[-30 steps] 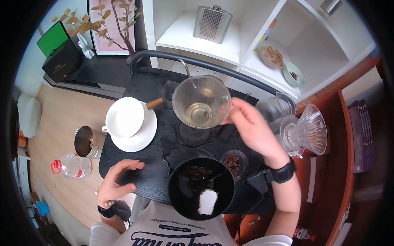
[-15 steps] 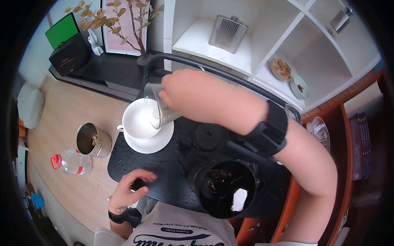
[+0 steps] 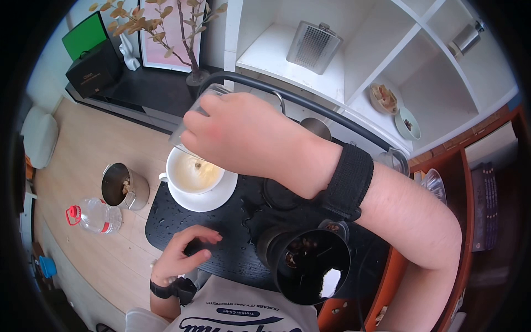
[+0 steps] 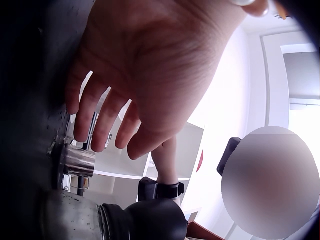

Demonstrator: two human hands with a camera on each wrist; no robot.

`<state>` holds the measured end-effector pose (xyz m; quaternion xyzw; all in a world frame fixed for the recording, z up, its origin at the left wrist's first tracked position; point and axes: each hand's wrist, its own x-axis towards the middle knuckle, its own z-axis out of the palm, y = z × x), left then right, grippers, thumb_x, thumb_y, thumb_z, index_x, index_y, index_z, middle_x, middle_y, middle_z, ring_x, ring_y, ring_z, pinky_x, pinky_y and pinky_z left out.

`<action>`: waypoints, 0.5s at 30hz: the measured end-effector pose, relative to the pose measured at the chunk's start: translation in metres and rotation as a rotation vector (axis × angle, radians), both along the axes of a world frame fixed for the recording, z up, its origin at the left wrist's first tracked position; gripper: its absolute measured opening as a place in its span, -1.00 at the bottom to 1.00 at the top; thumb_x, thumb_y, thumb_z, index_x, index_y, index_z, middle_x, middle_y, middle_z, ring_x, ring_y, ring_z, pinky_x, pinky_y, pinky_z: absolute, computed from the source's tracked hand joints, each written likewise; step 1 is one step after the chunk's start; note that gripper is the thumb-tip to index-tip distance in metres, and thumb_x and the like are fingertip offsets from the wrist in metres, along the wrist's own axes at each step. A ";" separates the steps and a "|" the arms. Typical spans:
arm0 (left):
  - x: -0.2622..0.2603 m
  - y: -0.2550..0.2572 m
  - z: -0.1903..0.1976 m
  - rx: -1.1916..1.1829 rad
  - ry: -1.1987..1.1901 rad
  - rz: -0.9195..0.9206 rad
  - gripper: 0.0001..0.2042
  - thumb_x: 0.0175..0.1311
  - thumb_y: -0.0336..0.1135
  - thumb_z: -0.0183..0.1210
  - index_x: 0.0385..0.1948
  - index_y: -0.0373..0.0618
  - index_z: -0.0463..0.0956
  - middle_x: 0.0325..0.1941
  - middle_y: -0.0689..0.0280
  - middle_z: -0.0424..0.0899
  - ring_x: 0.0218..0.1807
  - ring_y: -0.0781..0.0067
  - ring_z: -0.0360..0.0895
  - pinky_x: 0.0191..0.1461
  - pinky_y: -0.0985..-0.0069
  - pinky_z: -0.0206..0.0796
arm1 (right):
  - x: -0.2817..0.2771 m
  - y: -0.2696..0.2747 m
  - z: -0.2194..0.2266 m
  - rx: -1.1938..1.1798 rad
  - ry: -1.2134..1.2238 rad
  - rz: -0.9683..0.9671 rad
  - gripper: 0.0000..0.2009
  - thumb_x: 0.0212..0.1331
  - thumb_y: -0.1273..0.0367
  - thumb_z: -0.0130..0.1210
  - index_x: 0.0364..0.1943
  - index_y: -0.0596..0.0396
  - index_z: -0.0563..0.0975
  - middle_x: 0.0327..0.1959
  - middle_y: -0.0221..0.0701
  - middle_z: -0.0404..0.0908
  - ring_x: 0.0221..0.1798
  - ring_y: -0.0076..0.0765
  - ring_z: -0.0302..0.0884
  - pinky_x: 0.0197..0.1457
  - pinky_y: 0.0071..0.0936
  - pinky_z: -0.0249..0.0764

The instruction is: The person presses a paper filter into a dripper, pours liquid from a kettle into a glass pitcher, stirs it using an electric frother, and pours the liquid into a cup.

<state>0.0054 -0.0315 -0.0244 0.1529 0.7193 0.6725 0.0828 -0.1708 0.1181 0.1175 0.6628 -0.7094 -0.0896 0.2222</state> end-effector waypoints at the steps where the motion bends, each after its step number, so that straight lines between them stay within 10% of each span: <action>1: -0.001 0.001 0.000 -0.001 -0.004 -0.004 -0.68 0.05 -0.48 0.11 -0.09 -0.13 0.42 -0.12 0.26 0.53 -0.18 0.42 0.49 -0.10 0.55 0.30 | -0.001 0.002 0.001 -0.001 -0.004 -0.004 -0.90 -0.18 0.43 0.11 -0.52 0.01 0.45 -0.47 -0.47 0.40 -0.32 -0.43 0.44 -0.35 -0.59 0.44; 8: -0.005 0.006 0.001 0.011 -0.069 0.103 -0.72 0.03 -0.52 0.10 -0.16 -0.17 0.45 -0.25 0.27 0.58 -0.24 0.46 0.50 -0.16 0.58 0.28 | -0.005 0.053 0.001 -0.434 -0.363 -0.283 -0.89 0.11 0.37 -0.02 -0.42 0.12 0.41 -0.47 -0.38 0.42 -0.36 -0.39 0.45 -0.29 -0.51 0.43; 10: -0.005 0.006 0.000 0.029 -0.106 0.144 -0.74 0.02 -0.54 0.09 -0.18 -0.18 0.46 -0.31 0.27 0.59 -0.28 0.48 0.50 -0.19 0.60 0.28 | 0.007 0.079 0.005 -0.649 -1.147 -0.715 -0.82 0.24 0.33 -0.12 -0.38 0.16 0.39 -0.48 -0.41 0.43 -0.37 -0.49 0.45 -0.24 -0.58 0.40; 15: -0.013 0.009 0.000 0.105 -0.069 0.231 -0.79 0.04 -0.58 0.06 -0.25 -0.23 0.47 -0.45 0.28 0.57 -0.44 0.59 0.45 -0.34 0.69 0.25 | 0.039 0.139 -0.037 -0.732 -1.458 -0.774 -0.77 0.30 0.31 -0.20 -0.40 0.19 0.37 -0.45 -0.46 0.45 -0.34 -0.59 0.44 -0.19 -0.62 0.36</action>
